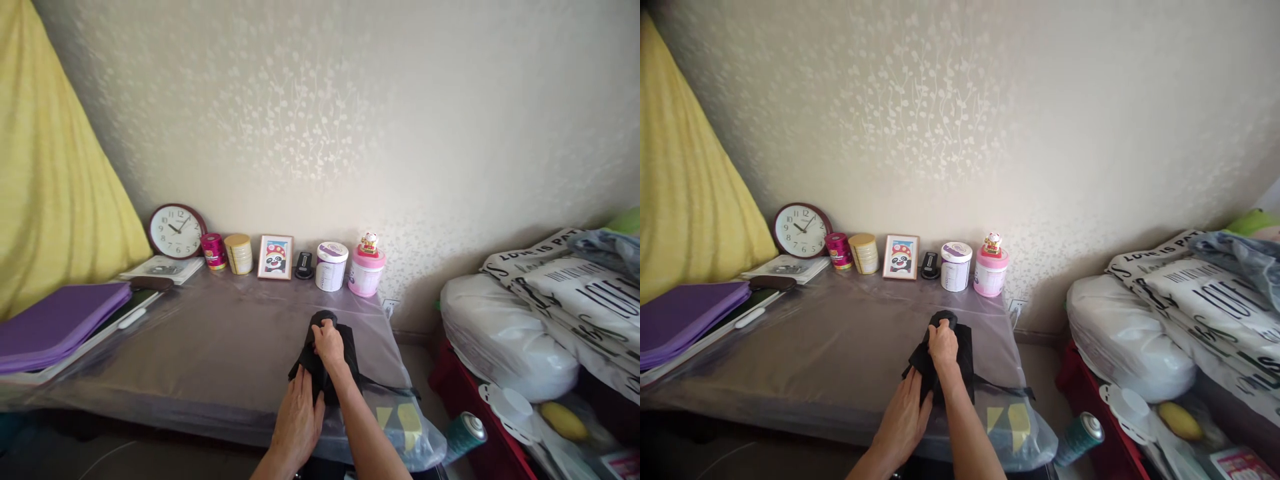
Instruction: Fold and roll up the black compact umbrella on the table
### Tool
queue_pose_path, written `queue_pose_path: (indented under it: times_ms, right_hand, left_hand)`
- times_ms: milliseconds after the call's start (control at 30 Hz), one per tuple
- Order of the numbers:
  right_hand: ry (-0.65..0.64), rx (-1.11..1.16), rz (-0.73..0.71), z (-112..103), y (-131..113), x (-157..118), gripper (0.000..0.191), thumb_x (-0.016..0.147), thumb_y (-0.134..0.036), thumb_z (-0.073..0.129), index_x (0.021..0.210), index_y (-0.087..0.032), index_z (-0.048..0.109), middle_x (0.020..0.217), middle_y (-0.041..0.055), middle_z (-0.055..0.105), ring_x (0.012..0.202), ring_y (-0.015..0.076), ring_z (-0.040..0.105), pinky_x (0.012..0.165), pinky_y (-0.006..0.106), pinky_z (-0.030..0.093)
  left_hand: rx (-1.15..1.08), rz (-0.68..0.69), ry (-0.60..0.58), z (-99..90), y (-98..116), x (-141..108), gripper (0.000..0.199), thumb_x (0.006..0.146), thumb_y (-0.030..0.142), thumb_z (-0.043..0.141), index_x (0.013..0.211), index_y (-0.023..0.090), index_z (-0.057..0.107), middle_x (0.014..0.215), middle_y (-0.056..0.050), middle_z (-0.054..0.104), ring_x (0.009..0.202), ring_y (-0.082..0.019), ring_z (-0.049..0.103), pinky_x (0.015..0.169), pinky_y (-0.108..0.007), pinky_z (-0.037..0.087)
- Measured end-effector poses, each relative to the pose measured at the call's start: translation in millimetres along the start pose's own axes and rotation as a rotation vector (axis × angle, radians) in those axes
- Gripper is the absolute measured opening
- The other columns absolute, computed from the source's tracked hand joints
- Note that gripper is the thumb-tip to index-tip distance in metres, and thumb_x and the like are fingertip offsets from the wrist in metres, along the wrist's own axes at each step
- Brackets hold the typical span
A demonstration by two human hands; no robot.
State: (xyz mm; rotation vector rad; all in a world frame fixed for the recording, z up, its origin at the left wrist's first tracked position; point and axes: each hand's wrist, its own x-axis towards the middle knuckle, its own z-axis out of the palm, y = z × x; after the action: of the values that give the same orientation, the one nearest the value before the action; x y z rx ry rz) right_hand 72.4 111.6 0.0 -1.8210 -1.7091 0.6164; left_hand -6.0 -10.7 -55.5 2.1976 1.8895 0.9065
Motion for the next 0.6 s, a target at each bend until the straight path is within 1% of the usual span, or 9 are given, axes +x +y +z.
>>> queue_pose_path:
  times_ms: [100,167,233,300,367,400,467,500,600]
  right_hand:
    - [-0.053,-0.029,-0.038,-1,-2,-2,0.028,0.086,-0.030,0.041,0.106,-0.014,0.053,0.067,0.0035,0.069,0.059,0.0158,0.065,0.059,0.023,0.041]
    - [-0.071,-0.030,-0.074,-2,-4,-4,0.024,0.086,-0.028,0.042,0.102,-0.017,0.055,0.064,0.0015,0.069,0.059,0.0149,0.064,0.059,0.022,0.040]
    - [-0.085,-0.039,-0.109,-3,-6,-6,0.020,0.085,-0.025,0.043,0.097,-0.019,0.057,0.065,0.0003,0.070,0.062,0.0146,0.065,0.061,0.022,0.040]
    - [-0.091,-0.055,-0.151,-4,-7,-7,0.018,0.083,-0.023,0.045,0.093,-0.020,0.059,0.065,-0.0004,0.070,0.067,0.0149,0.065,0.063,0.022,0.040]
    - [-0.100,-0.056,-0.203,-6,-6,-9,0.018,0.083,-0.022,0.045,0.092,-0.021,0.061,0.065,-0.0010,0.070,0.070,0.0153,0.065,0.064,0.022,0.040]
    - [-0.106,-0.041,-0.235,-7,-4,-12,0.019,0.083,-0.021,0.045,0.093,-0.021,0.061,0.065,-0.0014,0.070,0.070,0.0151,0.065,0.064,0.022,0.041]
    - [-0.096,0.014,-0.330,-10,1,-19,0.021,0.085,-0.022,0.044,0.096,-0.023,0.061,0.071,-0.0016,0.070,0.072,0.0144,0.064,0.066,0.022,0.043]
    - [-0.065,0.044,-0.397,-11,4,-24,0.022,0.086,-0.023,0.043,0.097,-0.023,0.062,0.077,-0.0010,0.070,0.075,0.0142,0.064,0.069,0.023,0.044]
    - [0.083,0.085,-0.613,-12,19,-36,0.024,0.088,-0.024,0.041,0.094,-0.024,0.064,0.094,0.0026,0.068,0.092,0.0155,0.060,0.084,0.027,0.043]
  left_hand:
    - [-0.069,-0.048,0.108,-8.8,-2,-7,0.040,0.090,0.034,0.030,0.123,0.013,0.033,0.116,-0.014,0.054,0.106,-0.020,0.055,0.086,-0.034,0.047]
    - [-0.090,-0.060,0.143,-16.6,-2,-10,0.040,0.090,0.037,0.031,0.123,0.014,0.034,0.112,-0.013,0.055,0.101,-0.019,0.057,0.083,-0.031,0.048]
    - [-0.077,-0.052,0.091,-23.5,0,-8,0.045,0.090,0.037,0.032,0.129,0.017,0.030,0.114,-0.011,0.053,0.098,-0.018,0.058,0.080,-0.030,0.048]
    - [-0.008,-0.050,-0.019,-27.2,3,-4,0.051,0.088,0.038,0.034,0.136,0.022,0.024,0.116,-0.011,0.051,0.096,-0.019,0.058,0.078,-0.031,0.048]
    - [0.093,-0.071,-0.113,-27.1,6,0,0.055,0.086,0.039,0.038,0.137,0.025,0.024,0.115,-0.011,0.051,0.096,-0.023,0.056,0.079,-0.035,0.046]
    - [0.135,-0.081,-0.138,-25.9,7,2,0.056,0.085,0.039,0.040,0.137,0.024,0.026,0.114,-0.012,0.051,0.098,-0.024,0.055,0.080,-0.037,0.045]
    - [0.186,-0.096,-0.153,-22.3,7,4,0.056,0.084,0.037,0.041,0.136,0.022,0.030,0.113,-0.013,0.051,0.101,-0.026,0.053,0.083,-0.038,0.043]
    - [0.195,-0.099,-0.149,-20.3,7,4,0.055,0.084,0.036,0.040,0.136,0.021,0.030,0.113,-0.013,0.052,0.101,-0.026,0.052,0.084,-0.038,0.042]
    - [0.200,-0.094,-0.118,-14.8,6,2,0.056,0.084,0.033,0.040,0.137,0.018,0.028,0.114,-0.013,0.052,0.101,-0.026,0.051,0.084,-0.037,0.041]
